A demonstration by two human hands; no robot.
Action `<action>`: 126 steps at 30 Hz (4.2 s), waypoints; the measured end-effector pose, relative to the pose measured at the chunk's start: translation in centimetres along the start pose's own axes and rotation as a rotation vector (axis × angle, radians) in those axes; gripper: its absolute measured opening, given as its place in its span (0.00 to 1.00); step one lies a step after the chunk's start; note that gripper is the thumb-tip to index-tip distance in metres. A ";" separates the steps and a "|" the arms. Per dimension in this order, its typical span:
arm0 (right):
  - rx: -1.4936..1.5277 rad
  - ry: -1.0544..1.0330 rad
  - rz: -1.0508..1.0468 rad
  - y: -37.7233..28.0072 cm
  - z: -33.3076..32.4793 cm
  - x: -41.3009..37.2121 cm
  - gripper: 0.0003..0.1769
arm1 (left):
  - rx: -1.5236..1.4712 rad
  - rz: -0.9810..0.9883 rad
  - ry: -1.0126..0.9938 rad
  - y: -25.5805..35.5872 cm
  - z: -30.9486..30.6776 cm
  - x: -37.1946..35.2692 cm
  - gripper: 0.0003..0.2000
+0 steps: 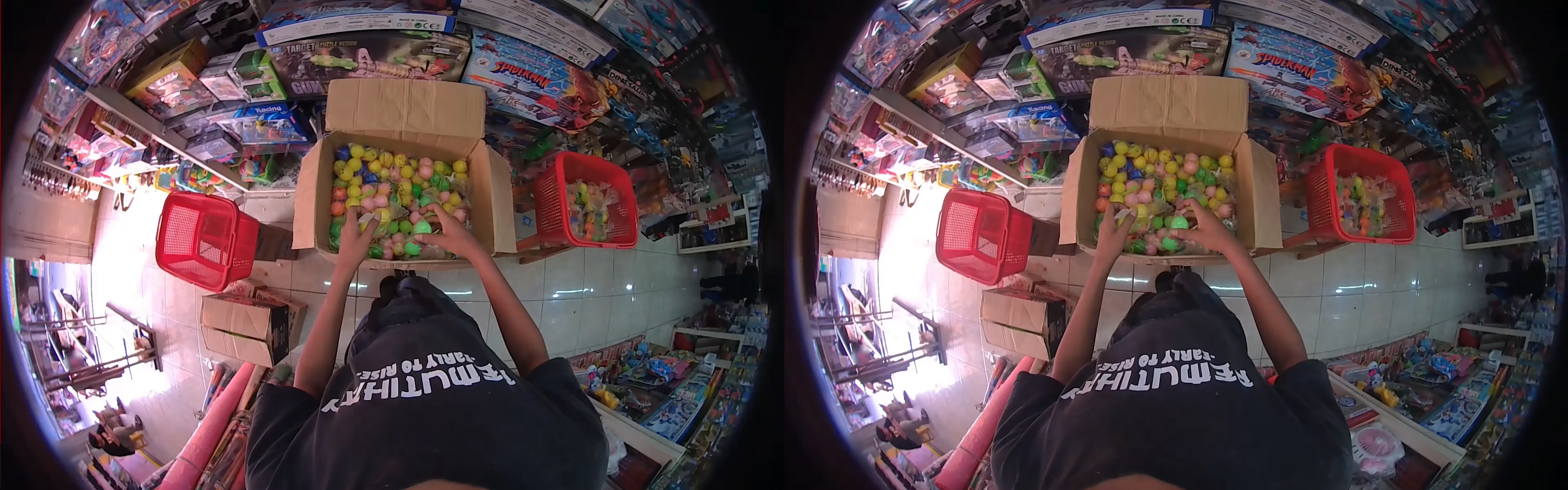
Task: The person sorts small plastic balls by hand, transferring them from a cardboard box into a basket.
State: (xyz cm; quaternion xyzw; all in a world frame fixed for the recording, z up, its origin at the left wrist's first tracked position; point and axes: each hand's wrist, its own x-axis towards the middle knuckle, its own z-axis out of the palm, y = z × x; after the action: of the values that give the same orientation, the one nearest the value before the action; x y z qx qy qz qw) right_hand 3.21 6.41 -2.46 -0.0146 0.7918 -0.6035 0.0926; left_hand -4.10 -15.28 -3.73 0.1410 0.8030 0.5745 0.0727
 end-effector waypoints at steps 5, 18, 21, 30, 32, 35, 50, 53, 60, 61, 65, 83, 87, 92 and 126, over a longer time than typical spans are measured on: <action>0.227 0.165 -0.099 -4.5 0.6 -2.7 0.25 | -0.283 0.066 -0.098 2.8 2.5 -1.2 0.15; 0.178 0.447 -0.111 -8.3 -1.6 -8.3 0.32 | -0.703 -0.117 -0.497 9.8 7.4 -2.4 0.15; 0.329 0.487 -0.089 -8.3 -3.0 -10.1 0.29 | -0.668 -0.080 -0.522 10.8 9.4 -2.8 0.14; 0.327 0.640 -0.101 -4.6 -9.0 -17.9 0.23 | -0.562 -0.023 -0.580 14.3 18.8 -5.4 0.13; 0.353 0.687 -0.112 -4.1 -10.4 -20.0 0.22 | -0.554 -0.029 -0.585 15.6 21.2 -6.5 0.12; 0.326 0.676 -0.112 -2.0 -12.7 -23.2 0.20 | -0.608 -0.002 -0.613 17.4 25.0 -8.0 0.11; 0.444 0.745 0.047 3.3 -20.1 -34.6 0.22 | -0.597 -0.070 -0.763 19.8 39.2 -12.5 0.12; 0.517 0.743 0.053 4.0 -21.6 -34.4 0.24 | -0.532 -0.078 -0.780 20.5 40.6 -11.1 0.12; 0.547 0.858 -0.025 6.8 -28.2 -33.0 0.18 | -0.400 0.032 -0.791 21.7 46.6 -6.3 0.11; 0.546 0.884 -0.012 7.3 -29.6 -32.9 0.16 | -0.350 0.181 -0.750 21.5 47.8 -5.3 0.11; 0.396 0.909 0.070 10.9 -35.3 -32.5 0.11 | -0.423 -0.088 -0.725 21.1 51.3 -1.2 0.10; -0.526 0.277 0.369 23.7 -44.6 -23.8 0.13 | -0.263 -0.085 -0.614 13.6 56.7 6.8 0.12; -0.542 0.158 0.535 26.1 -43.4 -23.9 0.16 | -0.185 -0.107 -0.602 14.0 57.1 6.5 0.12; -0.686 0.139 0.493 27.8 -42.7 -23.5 0.19 | -0.123 -0.238 -0.664 13.0 58.1 6.3 0.11; -0.085 -0.336 0.829 24.7 -45.3 -23.9 0.20 | 0.225 0.226 -0.801 9.7 65.0 4.9 0.37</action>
State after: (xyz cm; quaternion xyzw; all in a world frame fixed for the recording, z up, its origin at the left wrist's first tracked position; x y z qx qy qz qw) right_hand 21.39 59.48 -11.53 0.2022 0.7291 -0.4714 0.4532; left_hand 10.77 47.80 -15.78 0.4469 0.7485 0.3876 0.2997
